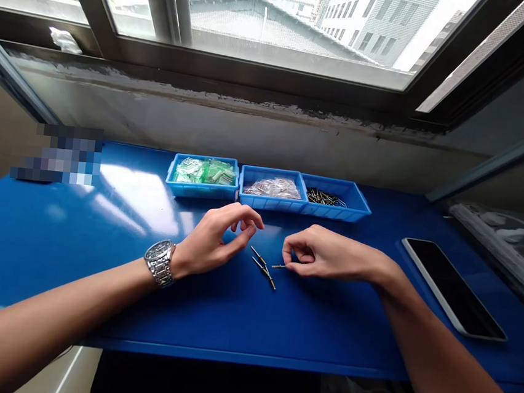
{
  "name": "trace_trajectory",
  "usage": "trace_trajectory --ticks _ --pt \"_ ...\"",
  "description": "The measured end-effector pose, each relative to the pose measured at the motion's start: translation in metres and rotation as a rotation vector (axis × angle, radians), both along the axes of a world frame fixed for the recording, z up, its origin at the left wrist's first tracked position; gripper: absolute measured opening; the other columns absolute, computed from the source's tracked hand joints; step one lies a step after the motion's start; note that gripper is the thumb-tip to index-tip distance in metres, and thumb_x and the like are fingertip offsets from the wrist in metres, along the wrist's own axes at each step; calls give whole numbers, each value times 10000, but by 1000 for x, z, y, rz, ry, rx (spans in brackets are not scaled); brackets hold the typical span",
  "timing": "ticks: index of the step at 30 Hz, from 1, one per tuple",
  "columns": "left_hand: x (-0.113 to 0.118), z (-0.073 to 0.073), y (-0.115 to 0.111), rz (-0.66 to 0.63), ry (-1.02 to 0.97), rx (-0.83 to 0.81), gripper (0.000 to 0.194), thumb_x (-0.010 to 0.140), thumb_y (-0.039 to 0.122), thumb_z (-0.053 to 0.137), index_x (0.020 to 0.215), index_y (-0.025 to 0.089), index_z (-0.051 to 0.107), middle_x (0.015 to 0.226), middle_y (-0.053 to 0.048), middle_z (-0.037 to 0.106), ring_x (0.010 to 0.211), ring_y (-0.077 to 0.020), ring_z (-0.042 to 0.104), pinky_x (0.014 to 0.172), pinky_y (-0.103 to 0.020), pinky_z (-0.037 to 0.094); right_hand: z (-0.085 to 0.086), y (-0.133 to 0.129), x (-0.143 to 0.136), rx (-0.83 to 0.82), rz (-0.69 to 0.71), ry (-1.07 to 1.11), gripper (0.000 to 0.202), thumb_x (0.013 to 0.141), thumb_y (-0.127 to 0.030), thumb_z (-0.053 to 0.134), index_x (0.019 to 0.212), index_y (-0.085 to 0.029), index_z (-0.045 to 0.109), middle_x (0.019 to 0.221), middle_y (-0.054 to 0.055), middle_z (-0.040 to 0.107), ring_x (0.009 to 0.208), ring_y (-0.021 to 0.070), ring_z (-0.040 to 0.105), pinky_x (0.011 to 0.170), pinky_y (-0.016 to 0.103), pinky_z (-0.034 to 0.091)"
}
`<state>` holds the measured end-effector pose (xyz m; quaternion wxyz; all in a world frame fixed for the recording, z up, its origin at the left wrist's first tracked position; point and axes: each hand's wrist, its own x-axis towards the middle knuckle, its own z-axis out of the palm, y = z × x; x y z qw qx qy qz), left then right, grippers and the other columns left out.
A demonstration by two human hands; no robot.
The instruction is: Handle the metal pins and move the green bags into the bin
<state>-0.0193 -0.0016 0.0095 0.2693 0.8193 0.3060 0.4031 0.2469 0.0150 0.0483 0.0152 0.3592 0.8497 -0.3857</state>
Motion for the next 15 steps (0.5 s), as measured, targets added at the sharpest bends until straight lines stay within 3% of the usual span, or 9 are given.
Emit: trace_trajectory --ticks 7,15 --pt "-1 -2 1 -6 90 68 182 951 248 671 1114 169 654 998 -57 672 925 -192 615 801 -321 504 -7 -5 -18 187 -227 202 162 937 -344 642 908 -189 679 604 -73 396 538 91 339 497 217 289" --pt "1 -4 1 2 72 141 36 952 154 658 982 174 659 922 -34 683 877 -175 602 809 -310 498 -19 -13 -33 232 -298 340 93 917 -273 658 900 -181 664 575 -93 340 523 85 293 493 219 280"
